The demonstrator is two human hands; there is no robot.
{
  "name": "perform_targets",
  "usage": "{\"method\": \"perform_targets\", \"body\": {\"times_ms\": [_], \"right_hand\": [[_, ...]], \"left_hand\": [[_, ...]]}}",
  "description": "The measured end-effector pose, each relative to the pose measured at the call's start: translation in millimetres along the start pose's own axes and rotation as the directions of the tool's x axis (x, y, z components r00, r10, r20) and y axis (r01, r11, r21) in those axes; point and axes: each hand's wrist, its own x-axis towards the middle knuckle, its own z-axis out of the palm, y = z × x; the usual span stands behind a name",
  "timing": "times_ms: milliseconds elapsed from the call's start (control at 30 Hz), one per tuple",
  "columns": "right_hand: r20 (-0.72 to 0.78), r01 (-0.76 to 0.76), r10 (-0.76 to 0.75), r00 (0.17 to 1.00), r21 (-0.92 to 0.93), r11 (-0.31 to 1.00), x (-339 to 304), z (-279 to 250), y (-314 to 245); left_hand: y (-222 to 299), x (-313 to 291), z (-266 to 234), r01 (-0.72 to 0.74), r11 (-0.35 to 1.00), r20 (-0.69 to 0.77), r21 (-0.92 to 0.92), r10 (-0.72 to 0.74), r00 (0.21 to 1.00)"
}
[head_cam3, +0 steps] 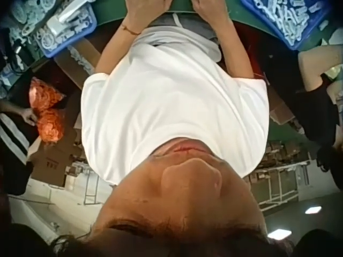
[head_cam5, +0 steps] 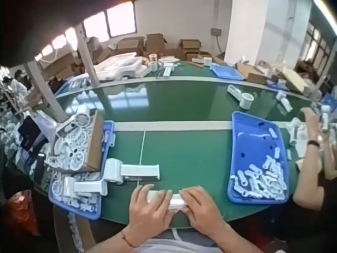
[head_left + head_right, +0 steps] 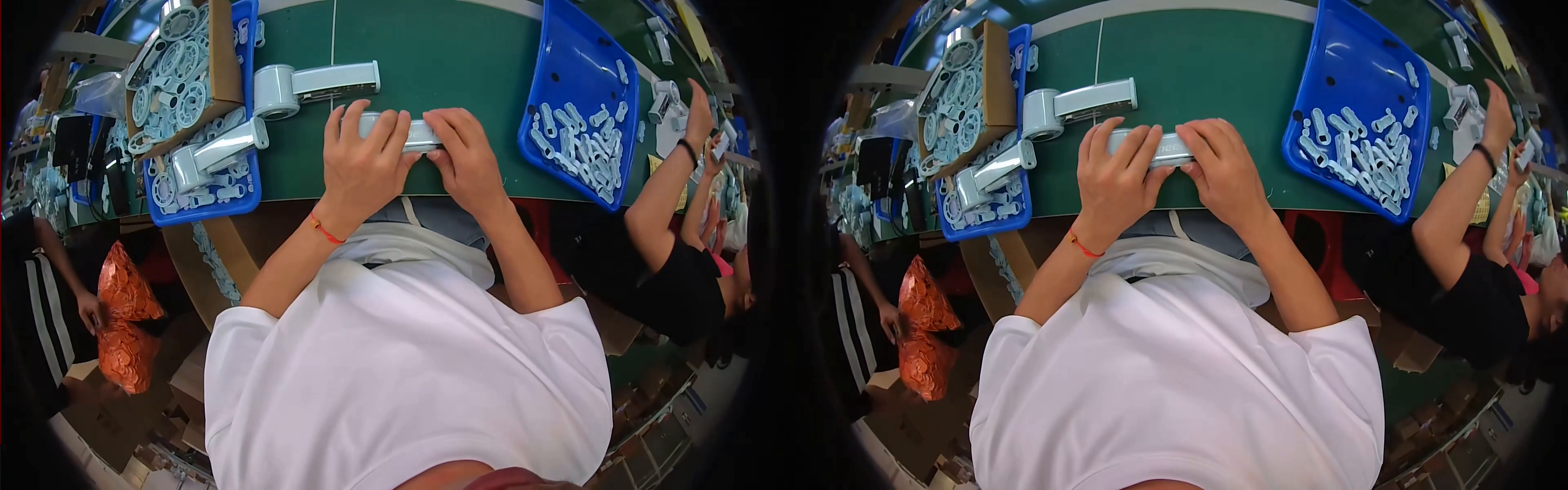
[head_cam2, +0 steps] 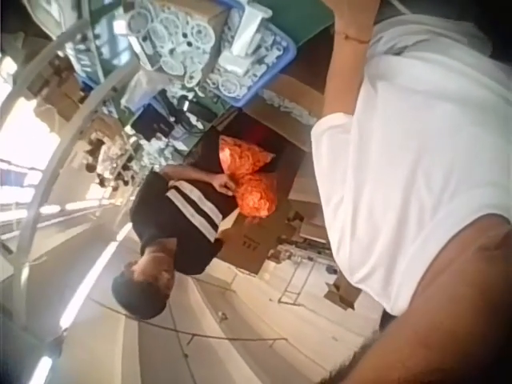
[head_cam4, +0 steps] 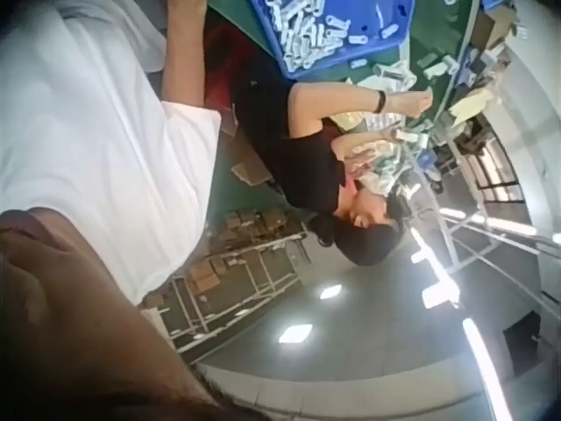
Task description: Assembling plastic components of small appliances at a factory workstation.
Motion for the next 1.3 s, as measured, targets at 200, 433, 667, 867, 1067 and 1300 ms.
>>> {"method": "perform_targets", "body": {"times_ms": [200, 433, 667, 867, 1067, 1300], "right_hand": [[-0.043, -0.011, 0.01, 0.999, -0.018, 1.0, 1.8, 4.3, -0.1], [-0.057, 0.007, -0.009, 0.998, -0.028, 1.0, 5.1, 4.5, 1.7], [0.078, 0.067, -0.056, 0.995, -0.141, 0.988, 24.2, -10.7, 1.0], [0.53, 0.151, 0.001, 0.848, -0.242, 0.958, 51.3, -25.8, -7.7], [0.63, 0.096, 0.01, 0.777, -0.133, 0.986, 58.9, -23.7, -6.4], [0.313, 0.215, -0.155, 0.937, -0.168, 0.962, 39.9, -11.4, -5.6]], "left_hand": [[-1.3, 2.8, 3.0, 0.03, 0.998, -0.033, -0.048, -0.031, 0.999], [-4.9, 4.5, 6.5, 0.023, 0.999, -0.072, -0.029, -0.025, 0.997], [-2.1, 0.9, 9.9, 0.052, 0.999, -0.107, 0.009, -0.05, 0.993], [-0.8, -0.5, 9.7, 0.017, 0.999, -0.103, 0.027, -0.015, 0.995], [0.2, -1.8, 10.8, 0.045, 0.999, -0.115, 0.007, -0.044, 0.992], [5.3, -1.0, 14.5, 0.105, 0.995, -0.134, 0.006, -0.103, 0.986]]}}
